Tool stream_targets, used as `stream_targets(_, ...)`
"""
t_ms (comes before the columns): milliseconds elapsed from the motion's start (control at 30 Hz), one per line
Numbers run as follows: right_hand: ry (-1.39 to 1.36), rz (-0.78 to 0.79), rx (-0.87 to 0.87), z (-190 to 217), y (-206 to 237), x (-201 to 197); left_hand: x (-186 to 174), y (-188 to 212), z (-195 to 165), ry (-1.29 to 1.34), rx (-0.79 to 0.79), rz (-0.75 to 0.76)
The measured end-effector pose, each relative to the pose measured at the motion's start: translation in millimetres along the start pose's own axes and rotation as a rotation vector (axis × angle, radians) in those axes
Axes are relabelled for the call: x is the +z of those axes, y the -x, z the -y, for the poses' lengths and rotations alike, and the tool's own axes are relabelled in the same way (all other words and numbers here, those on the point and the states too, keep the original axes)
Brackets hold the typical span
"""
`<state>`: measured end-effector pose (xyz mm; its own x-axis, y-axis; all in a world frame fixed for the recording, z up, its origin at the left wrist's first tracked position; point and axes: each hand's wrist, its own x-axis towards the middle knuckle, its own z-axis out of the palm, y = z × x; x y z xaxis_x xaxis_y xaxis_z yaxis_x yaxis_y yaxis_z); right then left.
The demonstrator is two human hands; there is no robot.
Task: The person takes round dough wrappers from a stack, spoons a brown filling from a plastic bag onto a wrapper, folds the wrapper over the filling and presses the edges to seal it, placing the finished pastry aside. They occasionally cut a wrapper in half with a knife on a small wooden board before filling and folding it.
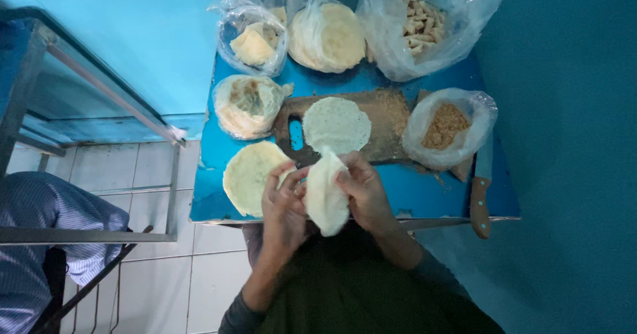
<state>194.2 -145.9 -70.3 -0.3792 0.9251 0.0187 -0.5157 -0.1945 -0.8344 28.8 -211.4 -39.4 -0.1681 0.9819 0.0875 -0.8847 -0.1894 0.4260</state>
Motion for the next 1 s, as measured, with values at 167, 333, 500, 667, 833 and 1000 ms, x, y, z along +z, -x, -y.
stream_targets(167,0.332,0.050,-0.129,-2,8,2,-4,-2,-7,-0.549,-0.002,-0.089)
stream_targets(333,0.089,-0.091,-0.186,10,5,-7,-15,6,-12,-0.645,0.179,-0.097)
stream_targets(500,-0.325,-0.018,0.193,19,7,2,-14,10,-8,-0.518,0.068,-0.122)
stream_targets(667,-0.303,0.208,0.313,12,8,7,-11,20,-8,-0.749,0.000,0.130)
stream_targets(833,-0.046,0.023,0.104,4,6,-10,-20,17,-19,-0.471,-0.052,0.087)
stream_targets(1000,0.155,0.105,-0.031,1,11,-7,-29,9,-2,-0.823,-0.210,-0.108)
